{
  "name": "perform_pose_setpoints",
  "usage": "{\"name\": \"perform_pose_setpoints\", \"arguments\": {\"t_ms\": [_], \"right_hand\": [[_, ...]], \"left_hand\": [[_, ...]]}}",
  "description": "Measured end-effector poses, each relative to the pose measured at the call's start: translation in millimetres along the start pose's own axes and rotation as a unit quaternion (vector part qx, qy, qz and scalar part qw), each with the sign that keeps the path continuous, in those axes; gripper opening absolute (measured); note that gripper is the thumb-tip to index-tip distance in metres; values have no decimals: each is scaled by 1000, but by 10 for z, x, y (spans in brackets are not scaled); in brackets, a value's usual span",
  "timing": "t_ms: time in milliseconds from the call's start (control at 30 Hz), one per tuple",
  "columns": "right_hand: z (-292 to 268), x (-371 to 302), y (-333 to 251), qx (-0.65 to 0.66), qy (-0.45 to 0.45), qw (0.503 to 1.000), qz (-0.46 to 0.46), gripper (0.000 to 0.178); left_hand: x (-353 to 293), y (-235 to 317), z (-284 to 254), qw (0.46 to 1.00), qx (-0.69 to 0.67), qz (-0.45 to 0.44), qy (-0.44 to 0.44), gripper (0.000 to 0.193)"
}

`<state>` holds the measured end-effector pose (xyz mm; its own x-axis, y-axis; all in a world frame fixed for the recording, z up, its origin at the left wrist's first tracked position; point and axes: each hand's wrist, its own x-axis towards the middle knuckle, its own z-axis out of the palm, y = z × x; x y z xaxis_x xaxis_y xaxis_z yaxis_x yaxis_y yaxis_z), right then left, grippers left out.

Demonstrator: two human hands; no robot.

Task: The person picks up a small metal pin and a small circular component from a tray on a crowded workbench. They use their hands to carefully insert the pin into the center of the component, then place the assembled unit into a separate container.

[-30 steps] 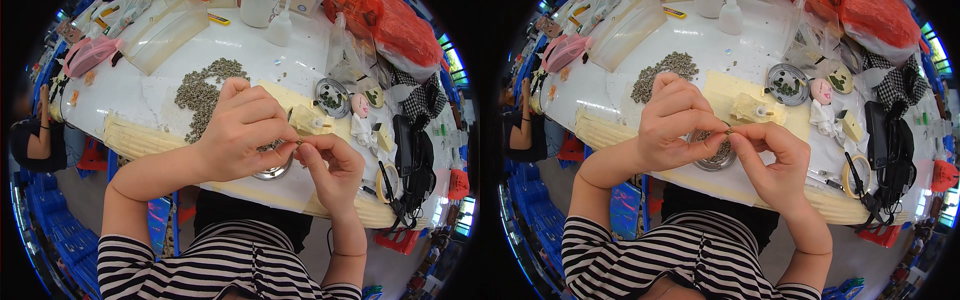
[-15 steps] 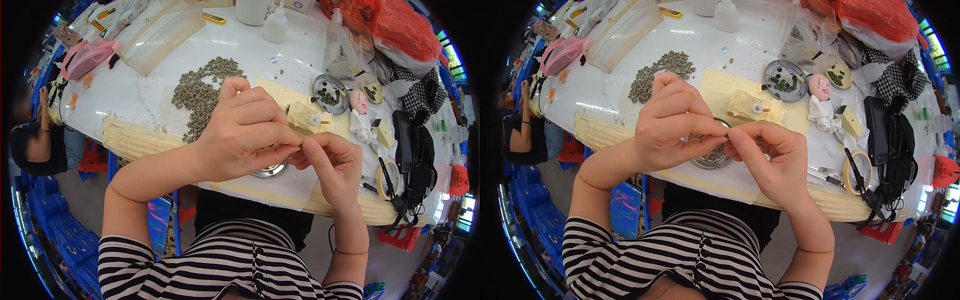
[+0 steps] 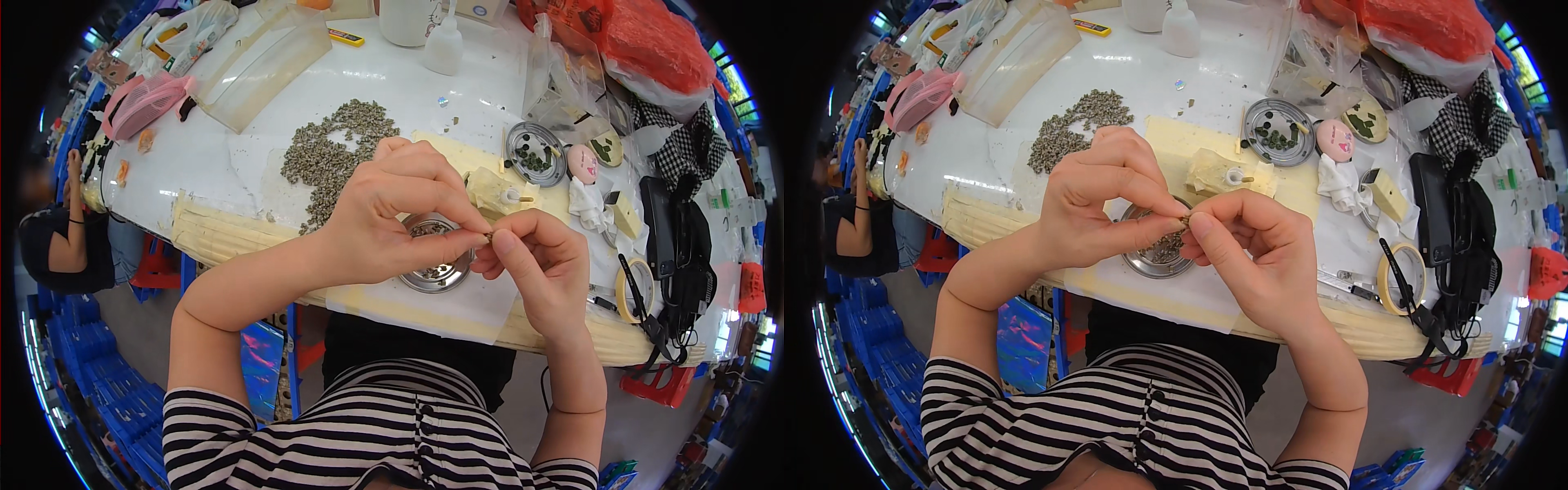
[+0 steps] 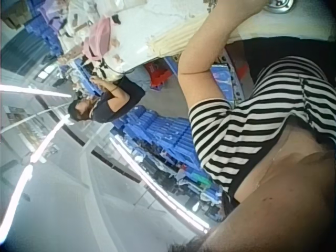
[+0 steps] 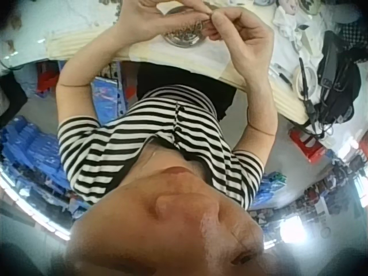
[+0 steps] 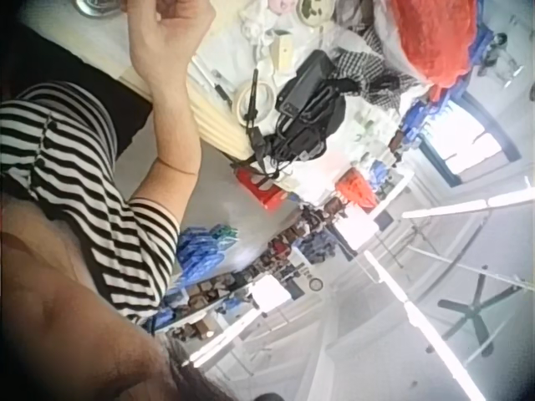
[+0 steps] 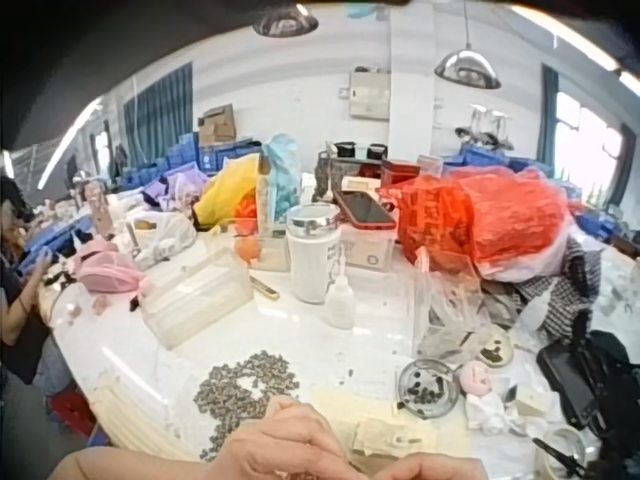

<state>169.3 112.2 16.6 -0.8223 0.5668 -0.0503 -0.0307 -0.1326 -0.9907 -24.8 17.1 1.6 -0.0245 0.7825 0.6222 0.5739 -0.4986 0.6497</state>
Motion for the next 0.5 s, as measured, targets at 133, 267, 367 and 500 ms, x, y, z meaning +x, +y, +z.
{"name": "perform_pose_setpoints", "arguments": {"t_ms": [133,267,367,500], "right_hand": [[13,-3,-5,-11,9,1000,-15,12],[5,-1,23,-100,25,992,-68,11],[-5,-6,31,-114,25,990,-75,11],[2,4,7,-46,11,998,-43,11]], "left_hand": [[9,41,-15,1000,27,-2,1,19],[7,87,0,990,132,49,13,21],[9,80,9,987,151,61,9,22],[-5,62,-2,994,102,34,18,20]]}}
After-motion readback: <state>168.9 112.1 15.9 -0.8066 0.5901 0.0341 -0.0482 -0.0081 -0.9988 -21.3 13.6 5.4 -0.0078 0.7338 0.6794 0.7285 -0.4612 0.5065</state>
